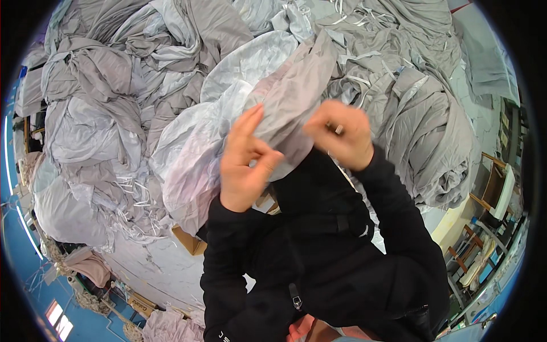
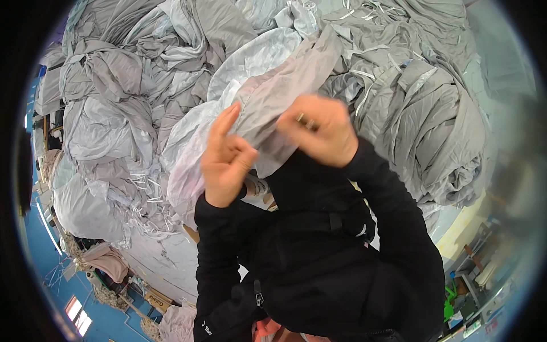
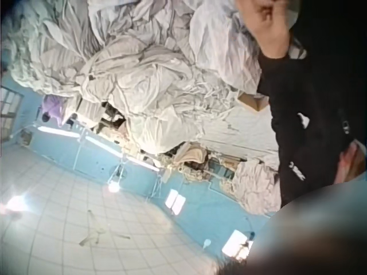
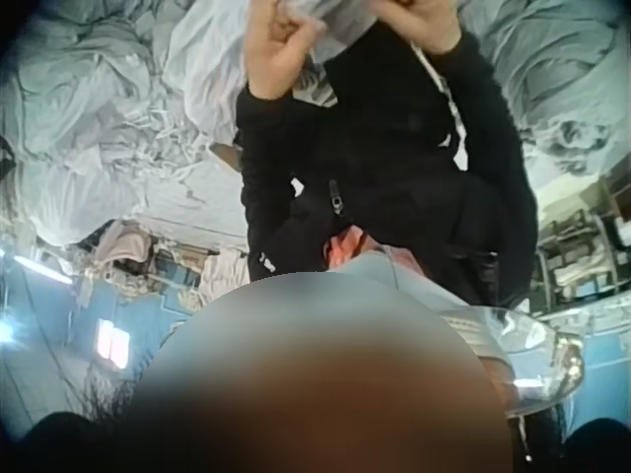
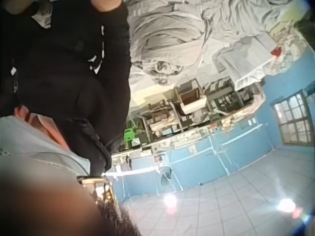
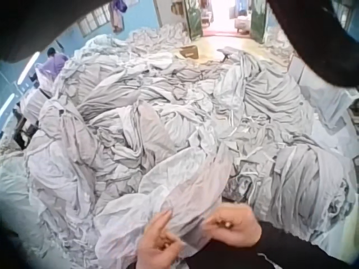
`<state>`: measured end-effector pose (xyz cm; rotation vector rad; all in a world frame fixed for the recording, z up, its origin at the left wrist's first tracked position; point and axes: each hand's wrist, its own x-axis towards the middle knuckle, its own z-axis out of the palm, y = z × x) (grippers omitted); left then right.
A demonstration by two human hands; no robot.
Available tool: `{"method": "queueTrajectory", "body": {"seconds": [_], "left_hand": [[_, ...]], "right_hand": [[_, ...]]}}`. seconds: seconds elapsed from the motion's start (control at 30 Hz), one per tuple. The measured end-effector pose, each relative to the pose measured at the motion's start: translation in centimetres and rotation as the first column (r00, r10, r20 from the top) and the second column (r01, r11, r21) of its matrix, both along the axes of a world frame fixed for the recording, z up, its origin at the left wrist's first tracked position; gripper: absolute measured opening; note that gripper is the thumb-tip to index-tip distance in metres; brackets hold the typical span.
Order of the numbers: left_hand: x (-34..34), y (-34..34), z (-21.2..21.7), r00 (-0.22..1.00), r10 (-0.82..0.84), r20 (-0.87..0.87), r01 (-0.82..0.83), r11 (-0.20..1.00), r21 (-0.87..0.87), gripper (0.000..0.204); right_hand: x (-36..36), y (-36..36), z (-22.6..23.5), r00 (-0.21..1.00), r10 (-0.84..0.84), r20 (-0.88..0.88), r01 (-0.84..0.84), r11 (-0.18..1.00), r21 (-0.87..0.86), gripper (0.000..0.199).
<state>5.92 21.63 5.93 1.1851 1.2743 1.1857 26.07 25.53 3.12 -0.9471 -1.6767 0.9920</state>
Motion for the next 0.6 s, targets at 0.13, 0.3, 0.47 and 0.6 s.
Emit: {"method": "queueTrajectory", "body": {"seconds": [0.13, 0.3, 0.47, 0.6], "left_hand": [[0.1, -2.5, 0.2, 0.964, -0.215, -0.155, 0.226, 0.973, 0.055, 0.017], [-7.2, -8.0, 2.1, 0.920, -0.251, -0.301, 0.155, 0.939, -0.307, 0.017], [-23.6, -17.2, 0.2, 0.757, 0.427, -0.494, -0.586, 0.779, -0.225, 0.026], [-37.5, -28.2, -7.4, 0.239, 0.166, -0.957, -0.576, 0.818, -0.002, 0.023]], "right_hand": [[-3.1, -3.8, 1.6, 0.997, 0.076, -0.009, -0.074, 0.988, 0.136, 0.028], [-3.1, -6.7, 0.9, 0.980, 0.151, -0.129, -0.148, 0.989, 0.029, 0.025], [1.8, -4.5, -5.2, 0.969, -0.235, 0.078, 0.247, 0.890, -0.384, 0.013], [2.1, -1.5, -8.9, 0.968, -0.248, -0.041, 0.221, 0.915, -0.338, 0.017]]}}
